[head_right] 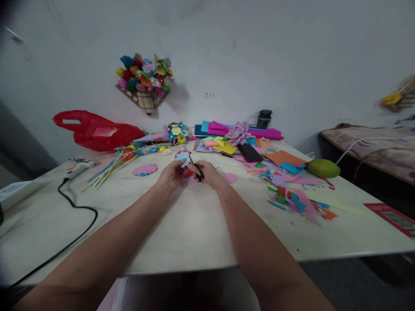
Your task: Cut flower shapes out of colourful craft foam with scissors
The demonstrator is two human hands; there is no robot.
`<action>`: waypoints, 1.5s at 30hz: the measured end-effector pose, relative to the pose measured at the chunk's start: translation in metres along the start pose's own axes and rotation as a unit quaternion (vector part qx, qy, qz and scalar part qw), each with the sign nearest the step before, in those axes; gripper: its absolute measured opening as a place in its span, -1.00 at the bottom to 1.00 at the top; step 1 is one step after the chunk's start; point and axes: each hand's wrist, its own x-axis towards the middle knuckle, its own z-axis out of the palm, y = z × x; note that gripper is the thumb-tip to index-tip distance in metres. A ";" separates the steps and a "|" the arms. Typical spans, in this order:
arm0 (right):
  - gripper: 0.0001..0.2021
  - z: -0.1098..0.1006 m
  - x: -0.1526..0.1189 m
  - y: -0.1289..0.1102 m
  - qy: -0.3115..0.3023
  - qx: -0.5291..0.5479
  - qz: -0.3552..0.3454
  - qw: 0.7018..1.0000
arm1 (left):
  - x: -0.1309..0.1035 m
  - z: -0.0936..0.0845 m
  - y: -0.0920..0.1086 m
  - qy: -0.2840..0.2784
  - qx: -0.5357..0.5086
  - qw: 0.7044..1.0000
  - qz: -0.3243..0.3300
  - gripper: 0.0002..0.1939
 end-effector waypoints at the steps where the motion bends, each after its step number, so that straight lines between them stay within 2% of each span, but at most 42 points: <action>1: -0.74 0.000 0.000 0.000 0.001 0.001 -0.001 1.000 | 0.000 0.000 0.000 0.001 0.003 1.000 0.000 -0.91; 14: -0.75 0.011 -0.001 -0.003 0.033 0.038 0.009 0.999 | -0.003 0.006 -0.006 0.056 0.007 0.998 0.034 -0.89; 24: -0.76 0.018 0.001 -0.003 0.066 0.001 -0.008 0.998 | 0.001 0.005 -0.008 0.060 0.002 0.998 0.030 -0.87; 34: -0.82 0.022 0.005 -0.001 0.083 -0.011 -0.005 0.997 | 0.007 -0.003 -0.008 0.032 0.024 0.998 0.043 -0.85; 39: -0.79 0.023 0.007 0.001 0.101 -0.003 0.009 0.995 | 0.003 -0.001 -0.004 0.030 0.009 0.998 0.049 -0.84; 45: -0.75 0.015 0.013 0.002 0.158 -0.010 0.002 0.987 | 0.009 -0.009 0.000 0.013 0.037 0.996 0.079 -0.83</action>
